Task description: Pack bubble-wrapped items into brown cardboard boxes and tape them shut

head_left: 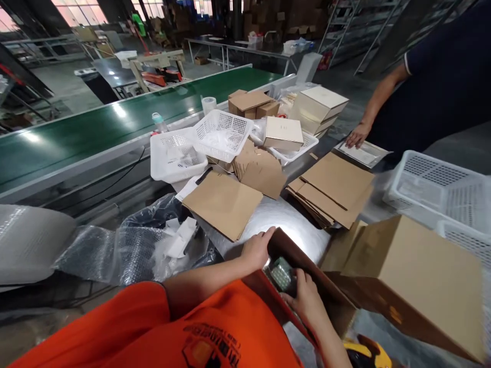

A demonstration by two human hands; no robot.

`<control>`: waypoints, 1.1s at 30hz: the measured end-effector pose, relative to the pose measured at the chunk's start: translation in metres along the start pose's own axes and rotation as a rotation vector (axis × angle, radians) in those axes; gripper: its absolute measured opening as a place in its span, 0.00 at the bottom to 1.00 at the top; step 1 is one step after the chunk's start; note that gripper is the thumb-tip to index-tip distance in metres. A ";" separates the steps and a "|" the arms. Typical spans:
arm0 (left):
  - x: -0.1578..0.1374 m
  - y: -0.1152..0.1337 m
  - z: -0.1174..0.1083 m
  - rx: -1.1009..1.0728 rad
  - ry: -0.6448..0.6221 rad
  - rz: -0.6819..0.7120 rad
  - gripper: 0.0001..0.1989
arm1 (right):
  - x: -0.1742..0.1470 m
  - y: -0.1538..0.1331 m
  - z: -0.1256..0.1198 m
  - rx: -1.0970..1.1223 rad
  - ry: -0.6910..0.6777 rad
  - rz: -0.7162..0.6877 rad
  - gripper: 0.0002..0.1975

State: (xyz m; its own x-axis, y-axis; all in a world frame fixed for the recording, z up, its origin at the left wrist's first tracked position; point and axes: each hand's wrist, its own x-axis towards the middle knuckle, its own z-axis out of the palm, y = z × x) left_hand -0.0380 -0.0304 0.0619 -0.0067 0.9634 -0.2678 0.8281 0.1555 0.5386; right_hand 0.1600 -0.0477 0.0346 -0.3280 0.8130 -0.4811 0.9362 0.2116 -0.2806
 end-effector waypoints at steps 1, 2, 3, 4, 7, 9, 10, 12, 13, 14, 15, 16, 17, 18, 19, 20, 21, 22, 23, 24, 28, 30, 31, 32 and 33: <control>0.000 0.000 0.000 -0.001 0.001 0.002 0.34 | 0.002 -0.003 -0.001 -0.029 -0.019 0.016 0.26; -0.001 0.000 0.000 -0.002 0.000 0.000 0.34 | 0.003 -0.005 -0.002 -0.041 -0.035 0.021 0.27; -0.002 0.000 0.000 -0.002 0.004 -0.002 0.34 | 0.004 -0.008 -0.003 -0.049 -0.042 0.019 0.27; -0.003 0.000 0.000 0.000 0.008 -0.004 0.34 | 0.005 -0.010 -0.004 -0.063 -0.046 0.018 0.28; -0.005 -0.001 -0.001 0.013 0.019 -0.011 0.33 | 0.005 -0.014 -0.004 -0.093 -0.071 0.005 0.29; -0.006 -0.002 -0.001 0.017 0.020 -0.014 0.32 | 0.007 -0.014 -0.006 -0.097 -0.101 -0.010 0.26; -0.006 -0.002 -0.001 0.018 0.020 -0.015 0.32 | 0.007 -0.013 -0.007 -0.092 -0.117 -0.025 0.23; -0.007 -0.002 -0.001 0.016 0.029 -0.010 0.32 | 0.008 -0.011 -0.012 -0.082 -0.139 -0.058 0.16; -0.007 -0.002 -0.001 0.015 0.033 -0.008 0.32 | 0.008 -0.010 -0.014 -0.081 -0.140 -0.070 0.14; -0.007 -0.002 -0.002 0.015 0.034 -0.009 0.31 | 0.007 -0.010 -0.016 -0.087 -0.130 -0.074 0.14; -0.007 -0.002 -0.002 0.016 0.033 -0.011 0.31 | 0.005 -0.011 -0.016 -0.100 -0.106 -0.070 0.14; -0.008 -0.002 -0.002 0.019 0.028 -0.013 0.31 | 0.003 -0.013 -0.016 -0.120 -0.074 -0.059 0.16; -0.008 -0.001 -0.003 0.023 0.022 -0.015 0.31 | 0.001 -0.015 -0.014 -0.141 -0.043 -0.049 0.17; -0.008 -0.001 -0.003 0.026 0.016 -0.015 0.31 | -0.001 -0.017 -0.012 -0.157 -0.020 -0.045 0.18; -0.009 -0.001 -0.004 0.027 0.012 -0.013 0.31 | -0.002 -0.020 -0.009 -0.165 -0.010 -0.048 0.18; -0.009 -0.001 -0.004 0.023 0.013 -0.008 0.31 | -0.002 -0.022 -0.006 -0.165 -0.012 -0.061 0.17; -0.009 -0.001 -0.004 0.015 0.016 -0.005 0.31 | -0.002 -0.023 -0.003 -0.160 -0.021 -0.079 0.15; -0.009 -0.001 -0.004 0.003 0.018 -0.003 0.31 | -0.002 -0.024 -0.001 -0.154 -0.030 -0.099 0.13; -0.009 -0.002 -0.003 -0.014 0.021 -0.003 0.31 | -0.002 -0.023 0.000 -0.153 -0.036 -0.117 0.13; -0.008 -0.004 -0.002 -0.039 0.019 -0.001 0.31 | -0.003 -0.020 -0.001 -0.148 -0.030 -0.128 0.13; 0.003 -0.020 -0.002 -0.312 -0.058 0.053 0.30 | -0.027 0.014 -0.008 0.113 0.292 -0.239 0.09; 0.014 -0.031 -0.008 -0.432 -0.114 0.074 0.28 | -0.050 0.040 -0.008 0.305 0.667 -0.222 0.11; 0.020 -0.037 -0.013 -0.466 -0.139 0.081 0.28 | -0.061 0.054 -0.004 0.376 0.828 -0.151 0.12; 0.026 -0.042 -0.017 -0.500 -0.173 0.092 0.29 | -0.071 0.066 0.002 0.463 0.929 -0.050 0.14; 0.032 -0.047 -0.022 -0.557 -0.223 0.112 0.32 | -0.079 0.075 0.010 0.590 0.949 0.054 0.18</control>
State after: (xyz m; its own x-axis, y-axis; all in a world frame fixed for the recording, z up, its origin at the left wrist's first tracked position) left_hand -0.0888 -0.0023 0.0455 0.2310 0.9209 -0.3140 0.3989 0.2047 0.8938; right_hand 0.2552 -0.1016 0.0429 0.1760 0.9512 0.2534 0.6574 0.0780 -0.7495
